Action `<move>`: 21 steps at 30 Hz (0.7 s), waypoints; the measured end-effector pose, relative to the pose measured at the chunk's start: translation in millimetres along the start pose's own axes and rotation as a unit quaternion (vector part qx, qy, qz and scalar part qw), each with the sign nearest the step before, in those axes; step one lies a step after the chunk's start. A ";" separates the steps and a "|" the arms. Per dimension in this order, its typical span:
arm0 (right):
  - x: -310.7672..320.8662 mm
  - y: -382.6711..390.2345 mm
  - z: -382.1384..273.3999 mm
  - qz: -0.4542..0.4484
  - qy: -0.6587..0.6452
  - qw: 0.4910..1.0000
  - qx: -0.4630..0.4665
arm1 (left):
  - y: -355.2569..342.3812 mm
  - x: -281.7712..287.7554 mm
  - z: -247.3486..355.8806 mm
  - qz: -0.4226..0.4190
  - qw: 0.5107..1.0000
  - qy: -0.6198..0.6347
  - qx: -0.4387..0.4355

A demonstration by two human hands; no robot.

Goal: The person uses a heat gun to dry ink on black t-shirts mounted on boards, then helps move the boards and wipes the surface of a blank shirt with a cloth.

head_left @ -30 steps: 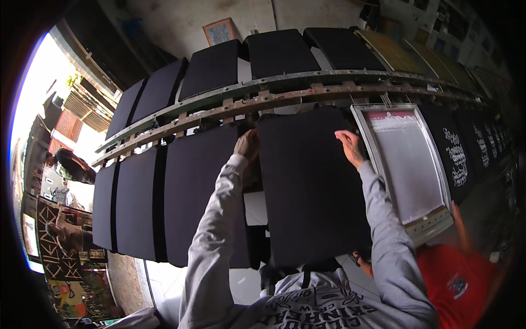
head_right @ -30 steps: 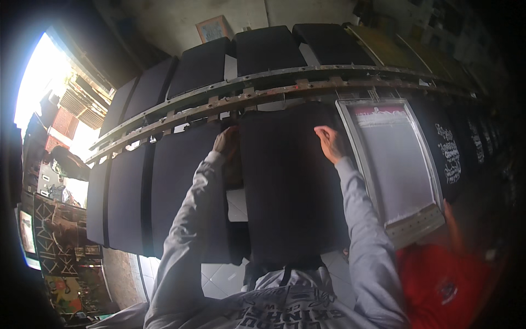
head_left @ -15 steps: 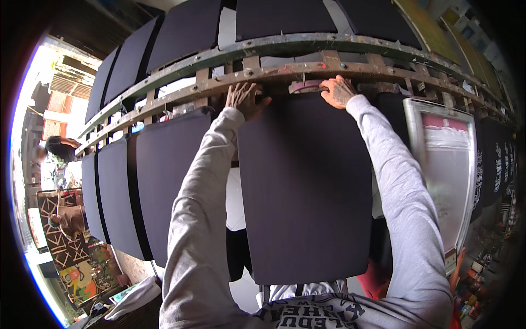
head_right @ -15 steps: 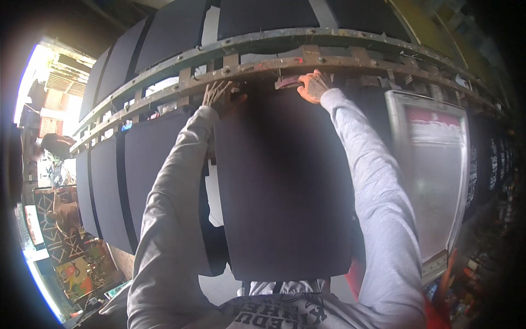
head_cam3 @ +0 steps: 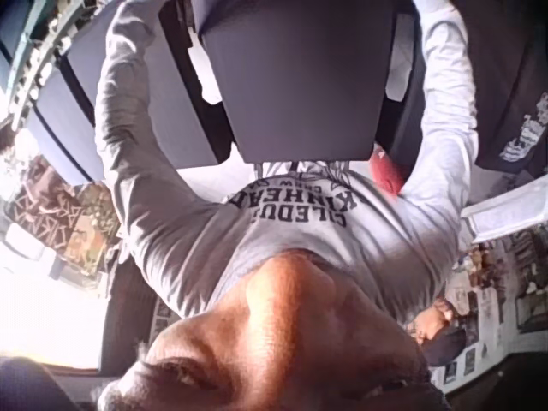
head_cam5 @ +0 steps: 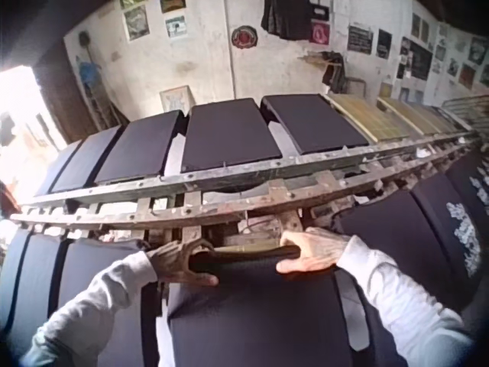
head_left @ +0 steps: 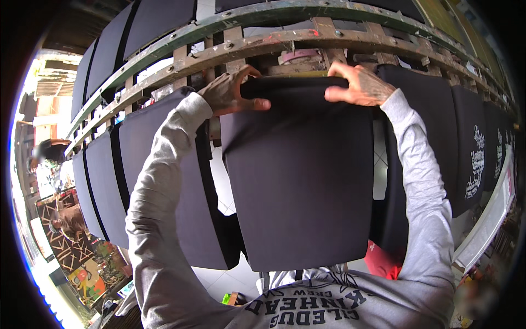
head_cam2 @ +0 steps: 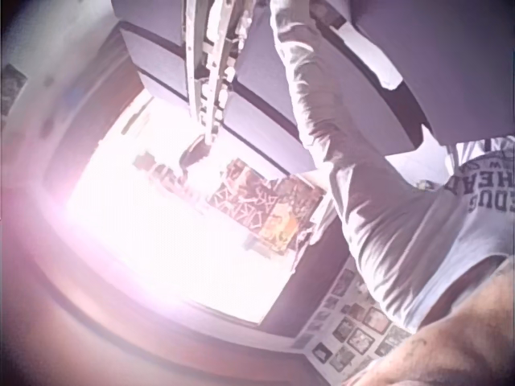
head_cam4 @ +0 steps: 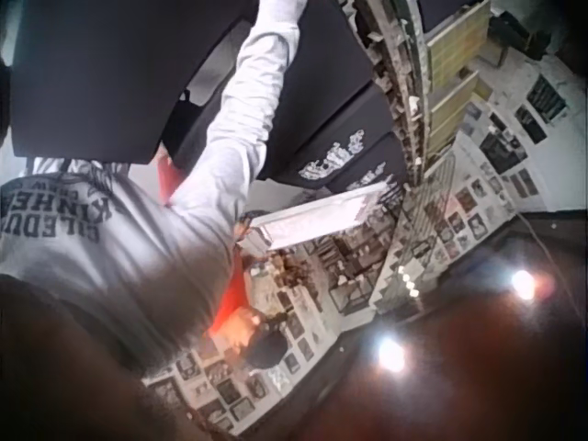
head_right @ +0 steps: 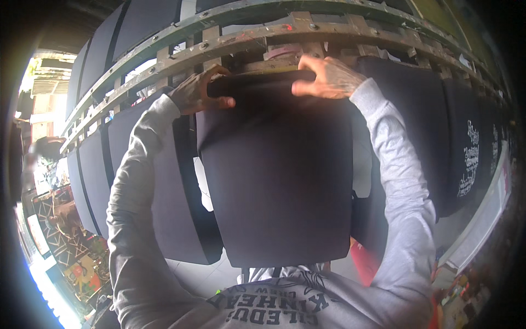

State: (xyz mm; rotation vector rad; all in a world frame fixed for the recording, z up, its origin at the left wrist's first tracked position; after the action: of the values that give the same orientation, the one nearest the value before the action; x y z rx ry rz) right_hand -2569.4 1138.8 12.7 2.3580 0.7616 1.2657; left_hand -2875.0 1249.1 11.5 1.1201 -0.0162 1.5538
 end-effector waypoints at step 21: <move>45.3 -74.1 41.0 0.002 -0.314 0.934 0.168 | 6.4 31.4 -75.7 0.240 0.948 0.210 0.021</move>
State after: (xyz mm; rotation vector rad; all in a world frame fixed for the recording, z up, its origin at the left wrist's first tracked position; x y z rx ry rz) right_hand -2535.8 1222.6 -19.7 2.7924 0.7898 0.3268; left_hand -2923.5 1313.0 -5.9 0.8295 0.0349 2.2169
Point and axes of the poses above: each hand's wrist, its own y-axis away from the middle knuckle, its own x-axis out of the back of the hand, z = x × y, the point moved 3 cm from there along -y, towards the middle knuckle, and after that the axes turned 14 degrees about -z, right-handed, at the moved point
